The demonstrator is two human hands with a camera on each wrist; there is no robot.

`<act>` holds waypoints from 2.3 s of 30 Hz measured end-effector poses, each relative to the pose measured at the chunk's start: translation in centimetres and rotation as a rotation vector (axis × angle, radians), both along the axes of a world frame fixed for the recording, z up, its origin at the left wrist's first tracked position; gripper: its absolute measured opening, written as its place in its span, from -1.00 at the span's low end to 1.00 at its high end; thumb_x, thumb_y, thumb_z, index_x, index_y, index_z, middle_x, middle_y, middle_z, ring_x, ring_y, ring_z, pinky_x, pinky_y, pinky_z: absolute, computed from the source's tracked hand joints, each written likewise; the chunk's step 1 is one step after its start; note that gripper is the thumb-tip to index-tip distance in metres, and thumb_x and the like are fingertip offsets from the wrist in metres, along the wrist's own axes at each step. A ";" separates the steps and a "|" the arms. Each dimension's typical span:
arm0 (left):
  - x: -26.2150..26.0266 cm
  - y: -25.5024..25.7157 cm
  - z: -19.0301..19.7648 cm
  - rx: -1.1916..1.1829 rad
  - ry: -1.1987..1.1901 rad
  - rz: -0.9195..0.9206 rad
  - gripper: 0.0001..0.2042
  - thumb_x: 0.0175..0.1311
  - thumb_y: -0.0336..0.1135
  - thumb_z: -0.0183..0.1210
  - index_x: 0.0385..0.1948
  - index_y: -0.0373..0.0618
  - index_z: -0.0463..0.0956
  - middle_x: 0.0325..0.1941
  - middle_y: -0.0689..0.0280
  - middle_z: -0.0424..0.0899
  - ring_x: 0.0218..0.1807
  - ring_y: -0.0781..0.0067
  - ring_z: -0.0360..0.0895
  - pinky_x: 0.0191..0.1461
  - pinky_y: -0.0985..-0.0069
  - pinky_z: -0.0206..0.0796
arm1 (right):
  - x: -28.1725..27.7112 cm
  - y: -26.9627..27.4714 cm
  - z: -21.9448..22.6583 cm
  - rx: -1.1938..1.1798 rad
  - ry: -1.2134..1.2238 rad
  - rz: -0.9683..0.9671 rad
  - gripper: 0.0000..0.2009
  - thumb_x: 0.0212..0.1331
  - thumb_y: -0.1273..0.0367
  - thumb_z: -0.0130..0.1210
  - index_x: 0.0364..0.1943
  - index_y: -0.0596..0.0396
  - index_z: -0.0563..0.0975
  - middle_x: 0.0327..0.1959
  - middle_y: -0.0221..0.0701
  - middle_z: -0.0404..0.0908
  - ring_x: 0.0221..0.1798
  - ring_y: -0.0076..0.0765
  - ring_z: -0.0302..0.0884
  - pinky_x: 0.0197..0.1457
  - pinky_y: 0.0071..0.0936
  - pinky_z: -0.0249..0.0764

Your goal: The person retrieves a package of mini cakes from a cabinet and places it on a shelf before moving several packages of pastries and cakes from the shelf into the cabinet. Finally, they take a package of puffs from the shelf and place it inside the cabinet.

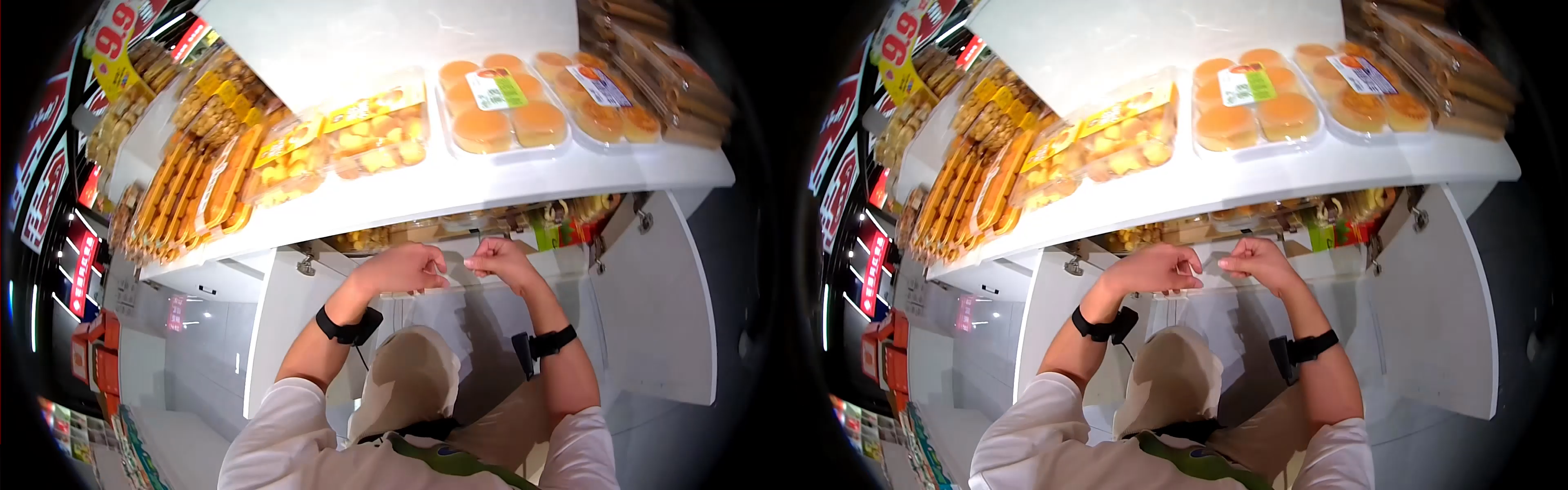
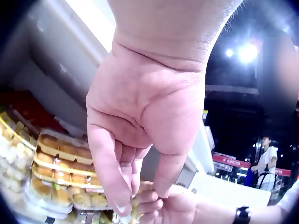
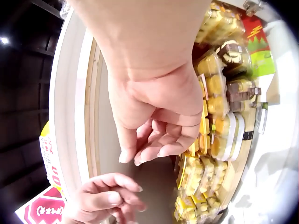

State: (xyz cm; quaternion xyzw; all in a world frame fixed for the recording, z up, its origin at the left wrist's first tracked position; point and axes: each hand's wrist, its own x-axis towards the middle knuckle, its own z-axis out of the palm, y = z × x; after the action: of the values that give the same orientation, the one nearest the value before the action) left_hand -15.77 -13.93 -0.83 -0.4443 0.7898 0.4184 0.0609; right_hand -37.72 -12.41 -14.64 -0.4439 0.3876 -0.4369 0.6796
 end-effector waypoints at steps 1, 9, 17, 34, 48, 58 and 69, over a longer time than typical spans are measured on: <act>1.2 0.9 1.7 0.001 -0.021 -0.016 -0.75 0.22 -0.24 0.26 -0.20 -0.20 0.55 -0.50 0.36 0.64 -0.50 0.62 0.57 -0.44 0.61 0.41 | 0.9 0.2 0.6 0.003 -0.010 0.082 -0.82 0.08 0.35 0.34 -0.45 0.10 0.55 -0.47 -0.41 0.64 -0.45 -0.61 0.51 -0.35 -0.62 0.44; 11.0 4.0 10.3 -0.350 0.808 0.665 -0.84 0.21 -0.36 0.28 -0.31 -0.22 0.53 -0.59 0.51 0.50 -0.58 0.82 0.36 -0.54 0.78 0.18 | 6.4 0.1 3.1 0.003 0.001 0.497 -0.81 0.23 0.30 0.18 -0.37 0.15 0.58 -0.32 -0.35 0.68 -0.31 -0.54 0.56 -0.14 -0.54 0.49; 21.0 1.3 9.3 -0.555 1.064 1.317 -0.57 0.25 0.03 0.22 -0.29 -0.28 0.48 -0.54 0.27 0.51 -0.68 0.59 0.44 -0.68 0.67 0.28 | 10.4 -1.3 -0.4 0.026 -0.129 0.593 -0.83 0.25 0.32 0.13 -0.42 0.09 0.48 -0.48 -0.40 0.55 -0.40 -0.49 0.47 -0.26 -0.55 0.37; 29.1 -4.5 6.1 -0.216 1.521 1.357 -0.67 0.29 -0.07 0.22 -0.29 -0.21 0.46 -0.48 0.28 0.56 -0.54 0.51 0.54 -0.51 0.64 0.47 | 10.8 -1.5 -1.8 0.092 -0.100 0.447 -0.80 0.25 0.29 0.14 -0.46 0.07 0.46 -0.52 -0.47 0.49 -0.45 -0.53 0.40 -0.29 -0.58 0.34; 25.8 -0.8 8.9 -0.411 1.687 1.289 -0.62 0.33 -0.29 0.15 0.09 -0.32 0.36 0.02 0.16 0.49 0.15 0.29 0.45 0.20 0.36 0.44 | 10.8 -0.4 -1.1 0.065 -0.093 0.552 -0.79 0.29 0.21 0.13 -0.42 -0.01 0.50 -0.48 -0.58 0.49 -0.41 -0.66 0.41 -0.27 -0.68 0.38; 24.1 -0.4 8.0 -0.520 1.979 1.033 -0.60 0.32 -0.42 0.09 0.15 -0.36 0.29 0.18 0.09 0.43 0.23 0.18 0.39 0.40 0.13 0.25 | 10.0 -0.2 -0.3 0.080 -0.102 0.516 -0.76 0.29 0.22 0.14 -0.47 -0.03 0.46 -0.49 -0.57 0.51 -0.43 -0.66 0.39 -0.28 -0.66 0.39; 19.3 3.8 6.8 0.406 2.122 0.092 -0.51 0.30 -0.28 -0.05 0.24 -0.34 0.24 0.29 0.01 0.40 0.30 0.07 0.38 0.42 0.12 0.21 | 5.2 0.6 2.0 0.080 -0.426 0.610 -0.66 0.37 0.13 -0.04 -0.04 0.10 0.50 -0.20 -0.32 0.61 -0.17 -0.35 0.61 -0.10 -0.37 0.58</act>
State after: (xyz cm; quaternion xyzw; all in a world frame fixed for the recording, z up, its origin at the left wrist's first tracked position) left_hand 3.55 -10.18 5.95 0.1340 0.3381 0.7147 -0.5974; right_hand -32.56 -11.78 -12.65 -0.4111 0.1040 -0.2814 0.8608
